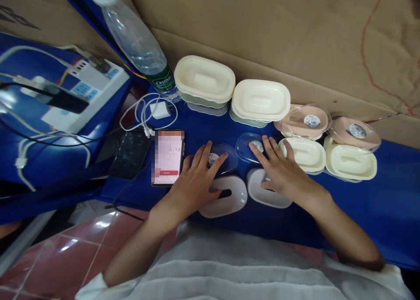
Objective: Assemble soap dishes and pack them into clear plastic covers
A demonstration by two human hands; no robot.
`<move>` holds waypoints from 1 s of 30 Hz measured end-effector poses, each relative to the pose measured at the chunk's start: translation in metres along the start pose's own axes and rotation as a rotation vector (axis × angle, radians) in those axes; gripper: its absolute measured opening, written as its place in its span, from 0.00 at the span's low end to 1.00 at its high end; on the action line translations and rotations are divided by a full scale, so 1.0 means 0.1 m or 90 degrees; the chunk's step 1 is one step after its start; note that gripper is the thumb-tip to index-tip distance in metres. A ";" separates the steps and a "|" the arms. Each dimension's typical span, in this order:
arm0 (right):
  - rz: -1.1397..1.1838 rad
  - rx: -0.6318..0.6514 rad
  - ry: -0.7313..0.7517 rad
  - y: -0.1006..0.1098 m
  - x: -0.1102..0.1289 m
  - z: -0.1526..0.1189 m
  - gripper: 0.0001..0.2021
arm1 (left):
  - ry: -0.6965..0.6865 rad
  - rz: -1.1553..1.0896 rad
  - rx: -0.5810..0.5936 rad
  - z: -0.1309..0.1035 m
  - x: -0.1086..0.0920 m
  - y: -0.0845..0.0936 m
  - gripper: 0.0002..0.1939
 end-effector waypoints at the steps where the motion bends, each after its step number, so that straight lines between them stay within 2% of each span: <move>1: 0.001 -0.003 0.004 0.01 -0.02 0.03 0.65 | 0.003 0.000 0.000 0.00 0.00 0.00 0.52; 6: 0.039 -0.047 0.025 0.09 -0.10 0.06 0.57 | -0.010 -0.024 -0.022 -0.01 0.02 -0.06 0.52; 9: 0.068 -0.047 0.040 0.16 -0.11 0.02 0.52 | -0.024 -0.043 -0.032 -0.02 0.05 -0.08 0.53; 13: 0.091 -0.031 0.060 0.29 -0.11 0.02 0.42 | -0.033 -0.040 -0.041 -0.01 0.06 -0.04 0.51; 18: 0.094 -0.066 0.041 0.38 -0.15 0.11 0.27 | -0.039 -0.028 -0.067 -0.01 0.08 0.02 0.48; 20: 0.104 -0.068 0.040 0.36 -0.16 0.16 0.28 | -0.040 -0.020 -0.073 -0.01 0.09 0.03 0.47; 26: 0.197 -0.067 0.040 0.32 -0.25 0.31 0.43 | -0.048 -0.032 -0.073 0.00 0.09 0.11 0.40; 30: 0.265 -0.040 -0.010 0.28 -0.32 0.45 0.51 | -0.028 -0.054 -0.075 0.03 0.14 0.12 0.34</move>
Point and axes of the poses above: each hand's wrist, its own z-axis towards the middle knuckle, its own y-axis out of the back of the hand, x = y × z, the point moved 2 cm from there along z, towards the middle knuckle, and after that the axes turned 3 degrees about z, right-handed, at the moved point
